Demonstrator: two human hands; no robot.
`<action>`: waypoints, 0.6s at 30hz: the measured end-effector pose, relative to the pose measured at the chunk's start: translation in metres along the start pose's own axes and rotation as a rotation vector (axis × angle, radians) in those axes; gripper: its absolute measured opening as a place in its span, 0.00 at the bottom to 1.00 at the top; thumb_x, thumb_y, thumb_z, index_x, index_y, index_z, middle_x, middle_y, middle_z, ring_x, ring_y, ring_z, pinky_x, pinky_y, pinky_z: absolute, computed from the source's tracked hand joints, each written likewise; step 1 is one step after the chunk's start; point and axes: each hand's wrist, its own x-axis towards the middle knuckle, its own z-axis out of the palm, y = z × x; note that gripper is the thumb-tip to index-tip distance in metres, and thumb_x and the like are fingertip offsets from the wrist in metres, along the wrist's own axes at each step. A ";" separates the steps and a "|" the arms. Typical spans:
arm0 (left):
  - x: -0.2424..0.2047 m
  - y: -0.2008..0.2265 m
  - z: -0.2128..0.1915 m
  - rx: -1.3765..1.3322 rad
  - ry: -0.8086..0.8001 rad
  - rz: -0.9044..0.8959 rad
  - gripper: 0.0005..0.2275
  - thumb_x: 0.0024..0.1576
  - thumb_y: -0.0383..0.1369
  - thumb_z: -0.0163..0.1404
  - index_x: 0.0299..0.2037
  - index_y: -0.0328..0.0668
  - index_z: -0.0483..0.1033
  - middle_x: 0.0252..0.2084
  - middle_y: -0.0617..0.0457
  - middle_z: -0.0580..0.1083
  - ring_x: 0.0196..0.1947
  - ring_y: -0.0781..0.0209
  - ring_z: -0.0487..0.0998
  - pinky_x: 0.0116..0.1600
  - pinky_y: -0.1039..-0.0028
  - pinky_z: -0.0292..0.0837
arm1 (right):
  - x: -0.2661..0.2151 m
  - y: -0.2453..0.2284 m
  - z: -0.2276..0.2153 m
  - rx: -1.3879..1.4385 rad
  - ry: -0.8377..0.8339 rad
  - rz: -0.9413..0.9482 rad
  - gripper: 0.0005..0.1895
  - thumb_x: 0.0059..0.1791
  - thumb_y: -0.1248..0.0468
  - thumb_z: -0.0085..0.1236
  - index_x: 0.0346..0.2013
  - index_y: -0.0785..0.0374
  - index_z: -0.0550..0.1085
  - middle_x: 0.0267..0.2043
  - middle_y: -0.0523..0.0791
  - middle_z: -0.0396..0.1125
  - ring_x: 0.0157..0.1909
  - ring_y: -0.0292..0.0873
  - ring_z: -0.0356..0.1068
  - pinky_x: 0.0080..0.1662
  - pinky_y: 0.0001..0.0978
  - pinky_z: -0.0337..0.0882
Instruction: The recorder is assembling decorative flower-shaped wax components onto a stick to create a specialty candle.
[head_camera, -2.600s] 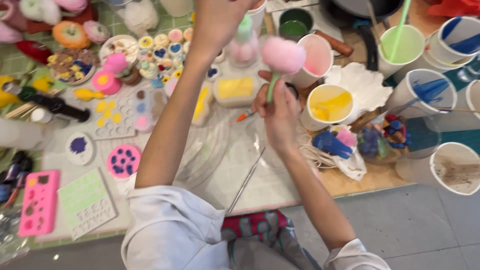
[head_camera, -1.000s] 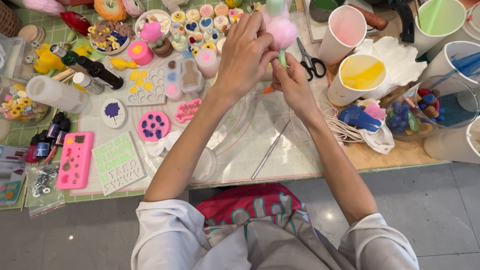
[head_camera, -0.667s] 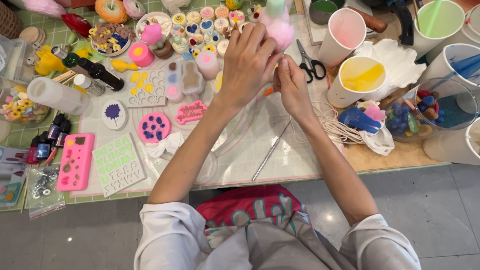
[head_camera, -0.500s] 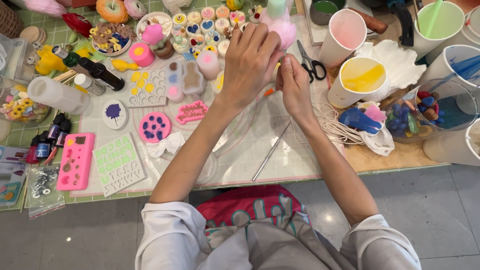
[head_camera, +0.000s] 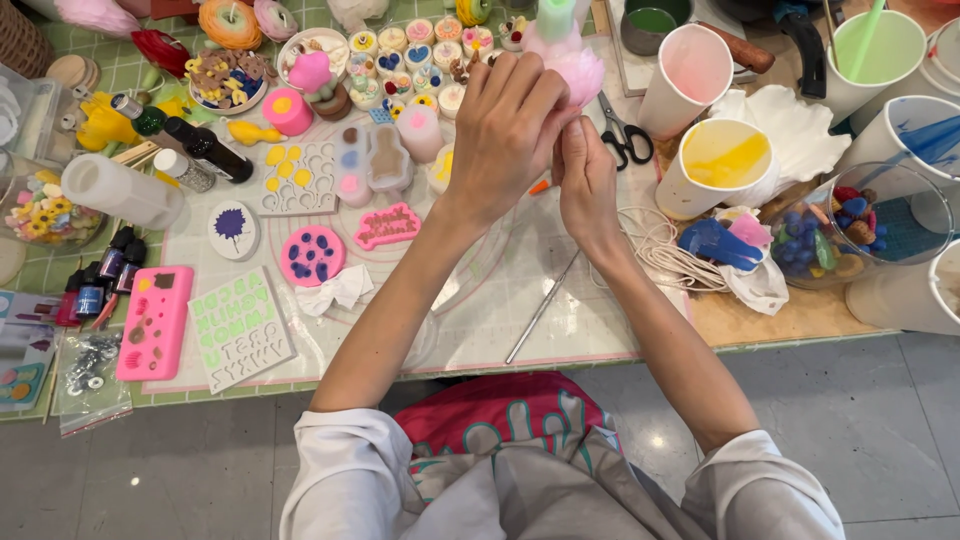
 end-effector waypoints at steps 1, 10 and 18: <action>0.000 0.001 -0.002 0.000 0.000 0.001 0.11 0.55 0.28 0.62 0.38 0.40 0.69 0.39 0.51 0.67 0.43 0.52 0.69 0.51 0.62 0.63 | 0.000 0.000 0.000 0.000 0.001 0.000 0.20 0.65 0.54 0.31 0.36 0.63 0.63 0.27 0.38 0.55 0.28 0.31 0.53 0.32 0.26 0.59; -0.048 0.013 -0.005 -0.118 0.037 0.049 0.10 0.58 0.22 0.55 0.48 0.38 0.73 0.55 0.54 0.75 0.49 0.56 0.74 0.58 0.62 0.64 | -0.002 0.004 -0.004 0.135 0.039 0.052 0.20 0.64 0.52 0.36 0.38 0.62 0.67 0.28 0.36 0.53 0.29 0.29 0.50 0.30 0.25 0.54; -0.065 0.007 0.004 0.084 -0.081 0.100 0.13 0.58 0.23 0.52 0.51 0.39 0.69 0.68 0.52 0.70 0.62 0.51 0.73 0.63 0.57 0.62 | -0.004 0.001 -0.005 0.243 0.008 0.046 0.18 0.64 0.52 0.35 0.41 0.62 0.66 0.33 0.36 0.58 0.32 0.27 0.54 0.33 0.21 0.58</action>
